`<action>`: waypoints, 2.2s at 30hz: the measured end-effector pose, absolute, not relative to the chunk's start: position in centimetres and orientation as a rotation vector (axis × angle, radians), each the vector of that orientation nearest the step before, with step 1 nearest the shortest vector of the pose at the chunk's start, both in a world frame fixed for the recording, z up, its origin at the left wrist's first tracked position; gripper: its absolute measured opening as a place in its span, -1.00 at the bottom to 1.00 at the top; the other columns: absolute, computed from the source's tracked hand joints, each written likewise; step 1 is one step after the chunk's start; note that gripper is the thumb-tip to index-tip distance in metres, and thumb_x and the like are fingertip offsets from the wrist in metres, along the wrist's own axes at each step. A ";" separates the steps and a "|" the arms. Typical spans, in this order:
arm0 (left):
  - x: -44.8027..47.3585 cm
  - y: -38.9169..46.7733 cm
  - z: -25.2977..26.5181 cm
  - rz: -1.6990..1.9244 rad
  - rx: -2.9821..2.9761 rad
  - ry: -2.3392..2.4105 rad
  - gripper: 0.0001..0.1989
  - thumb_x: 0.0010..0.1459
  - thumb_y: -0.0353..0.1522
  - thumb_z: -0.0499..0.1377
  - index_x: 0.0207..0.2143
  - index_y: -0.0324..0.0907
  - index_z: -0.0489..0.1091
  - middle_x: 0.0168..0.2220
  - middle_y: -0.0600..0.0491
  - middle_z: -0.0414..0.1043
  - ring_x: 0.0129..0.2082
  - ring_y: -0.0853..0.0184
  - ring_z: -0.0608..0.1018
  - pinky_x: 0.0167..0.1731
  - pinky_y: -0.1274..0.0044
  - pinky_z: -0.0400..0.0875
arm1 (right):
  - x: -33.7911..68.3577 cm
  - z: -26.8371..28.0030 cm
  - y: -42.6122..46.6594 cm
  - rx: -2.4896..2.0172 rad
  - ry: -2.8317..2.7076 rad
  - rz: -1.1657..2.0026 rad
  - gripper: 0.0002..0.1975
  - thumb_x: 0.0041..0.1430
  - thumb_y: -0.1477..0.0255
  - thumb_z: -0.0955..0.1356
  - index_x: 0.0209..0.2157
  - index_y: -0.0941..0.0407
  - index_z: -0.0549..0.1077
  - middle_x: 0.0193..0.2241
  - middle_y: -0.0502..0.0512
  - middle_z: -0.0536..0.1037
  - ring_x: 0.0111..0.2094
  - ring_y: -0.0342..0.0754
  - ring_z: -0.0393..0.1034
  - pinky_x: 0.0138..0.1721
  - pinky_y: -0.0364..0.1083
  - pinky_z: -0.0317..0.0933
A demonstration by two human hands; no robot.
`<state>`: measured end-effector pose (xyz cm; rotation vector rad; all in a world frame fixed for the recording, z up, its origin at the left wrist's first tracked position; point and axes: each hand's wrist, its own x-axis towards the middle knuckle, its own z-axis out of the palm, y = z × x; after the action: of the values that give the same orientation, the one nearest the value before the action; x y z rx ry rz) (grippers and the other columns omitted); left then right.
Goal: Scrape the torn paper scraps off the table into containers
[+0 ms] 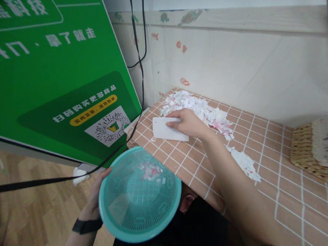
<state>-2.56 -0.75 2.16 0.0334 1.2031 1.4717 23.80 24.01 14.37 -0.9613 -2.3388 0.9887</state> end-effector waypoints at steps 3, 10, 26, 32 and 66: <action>-2.6 -0.8 2.0 1.478 0.029 1.198 -0.77 -0.11 -0.30 0.42 -0.41 -0.25 0.57 -0.47 0.03 0.58 -0.51 0.30 0.56 -0.43 0.49 0.50 | 23.7 14.4 23.9 -0.913 -2.358 1.014 -0.73 0.13 0.42 0.38 -0.13 0.11 0.62 -0.20 0.06 0.66 -0.24 0.00 0.53 -0.20 -0.06 0.36; -2.7 -0.7 1.4 1.492 -0.004 1.226 -0.77 -0.12 -0.29 0.42 -0.40 -0.25 0.58 -0.47 0.02 0.59 -0.50 0.29 0.56 -0.42 0.48 0.50 | 23.3 14.4 23.7 -0.870 -2.376 1.073 -0.73 0.14 0.40 0.38 -0.13 0.10 0.62 -0.19 0.07 0.66 -0.22 0.00 0.52 -0.21 -0.07 0.37; -2.2 -0.6 2.4 1.494 -0.021 1.199 -0.78 -0.11 -0.31 0.41 -0.41 -0.25 0.57 -0.49 0.02 0.58 -0.53 0.30 0.55 -0.46 0.51 0.49 | 22.9 14.7 23.2 -0.858 -2.466 1.096 -0.75 0.12 0.40 0.37 -0.17 0.13 0.61 -0.25 0.06 0.65 -0.28 -0.05 0.49 -0.27 -0.10 0.29; -2.1 -0.6 2.4 1.482 -0.032 1.216 -0.77 -0.10 -0.29 0.41 -0.41 -0.26 0.56 -0.48 0.01 0.58 -0.54 0.30 0.55 -0.45 0.49 0.49 | 23.1 15.1 22.8 -0.810 -2.485 1.251 -0.73 0.11 0.33 0.39 -0.19 0.14 0.61 -0.30 0.06 0.64 -0.34 -0.06 0.47 -0.37 -0.11 0.26; -1.8 -1.1 1.9 1.507 -0.007 1.208 -0.78 -0.09 -0.31 0.41 -0.37 -0.23 0.56 -0.45 0.05 0.58 -0.51 0.31 0.57 -0.41 0.50 0.48 | 21.7 15.1 20.5 -1.010 -2.550 0.418 -0.67 0.21 0.46 0.27 -0.09 0.06 0.61 -0.30 0.12 0.66 -0.31 0.02 0.51 -0.27 -0.05 0.20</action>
<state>-1.82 -1.05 1.89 -0.0067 1.2085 1.5075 21.66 20.55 15.08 -1.0100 -2.5504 0.4185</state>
